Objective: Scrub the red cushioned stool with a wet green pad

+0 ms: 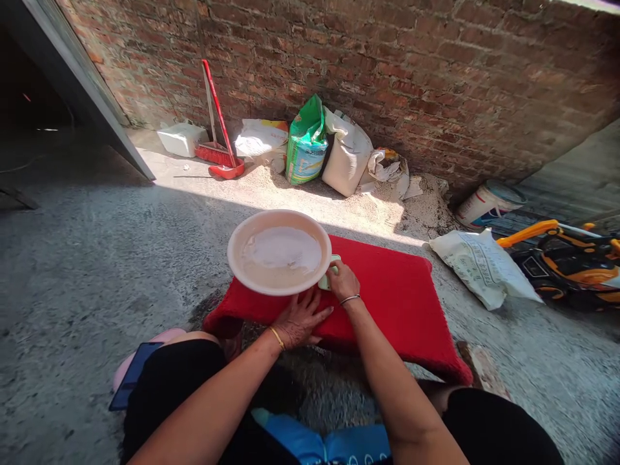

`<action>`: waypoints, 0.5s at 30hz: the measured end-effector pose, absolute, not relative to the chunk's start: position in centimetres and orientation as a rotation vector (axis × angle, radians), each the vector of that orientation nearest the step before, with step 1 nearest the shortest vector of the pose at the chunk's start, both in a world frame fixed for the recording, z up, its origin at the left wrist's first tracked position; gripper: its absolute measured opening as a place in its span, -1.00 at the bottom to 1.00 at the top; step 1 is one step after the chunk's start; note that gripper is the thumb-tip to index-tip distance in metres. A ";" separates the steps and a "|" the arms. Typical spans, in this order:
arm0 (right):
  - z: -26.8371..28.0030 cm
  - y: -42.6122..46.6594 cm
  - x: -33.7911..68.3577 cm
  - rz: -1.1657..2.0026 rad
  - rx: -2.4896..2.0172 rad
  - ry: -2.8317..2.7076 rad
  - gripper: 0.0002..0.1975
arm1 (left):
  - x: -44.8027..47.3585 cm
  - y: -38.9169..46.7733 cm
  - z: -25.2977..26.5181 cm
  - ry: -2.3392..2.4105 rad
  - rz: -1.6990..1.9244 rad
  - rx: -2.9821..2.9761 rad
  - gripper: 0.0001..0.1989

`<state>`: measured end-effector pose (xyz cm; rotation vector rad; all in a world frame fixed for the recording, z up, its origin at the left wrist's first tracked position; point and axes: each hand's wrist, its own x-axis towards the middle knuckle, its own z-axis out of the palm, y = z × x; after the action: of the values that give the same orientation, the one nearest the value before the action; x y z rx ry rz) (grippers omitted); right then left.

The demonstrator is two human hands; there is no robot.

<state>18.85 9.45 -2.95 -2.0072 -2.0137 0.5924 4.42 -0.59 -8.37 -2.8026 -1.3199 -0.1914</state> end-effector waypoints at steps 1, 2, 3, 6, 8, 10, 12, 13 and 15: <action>-3.0 9.7 19.3 0.619 -2.010 -1.992 -0.73 | 4.4 -0.6 -8.4 -1.325 -0.190 -2.802 -0.12; -3.1 9.9 19.9 0.643 -2.019 -1.961 -0.74 | 4.5 -0.6 -8.5 -1.332 -0.188 -2.801 -0.12; -3.3 10.1 20.6 0.662 -2.033 -1.922 -0.75 | 4.5 -0.6 -8.7 -1.337 -0.188 -2.801 -0.12; -4.0 10.2 22.6 0.684 -2.039 -1.779 -0.74 | 4.5 -0.6 -9.0 -1.344 -0.192 -2.809 -0.11; -4.6 10.2 23.6 0.683 -1.984 -1.679 -0.74 | 4.5 -0.6 -9.0 -1.350 -0.201 -2.811 -0.11; -5.2 10.2 23.9 0.687 -1.920 -1.612 -0.73 | 4.5 -0.7 -9.0 -1.362 -0.215 -2.807 -0.11; -5.8 10.4 23.4 0.707 -1.874 -1.585 -0.71 | 4.4 -0.8 -8.9 -1.364 -0.236 -2.804 -0.15; -6.0 10.6 22.9 0.724 -1.857 -1.582 -0.69 | 4.4 -0.9 -8.8 -1.358 -0.247 -2.803 -0.18; -6.5 10.8 21.4 0.762 -1.820 -1.578 -0.68 | 4.2 -1.0 -8.8 -1.341 -0.266 -2.797 -0.25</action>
<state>21.45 10.80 -6.53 -1.8200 -1.5781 0.7620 4.24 -1.03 -8.78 -2.7975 -1.3407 -0.2658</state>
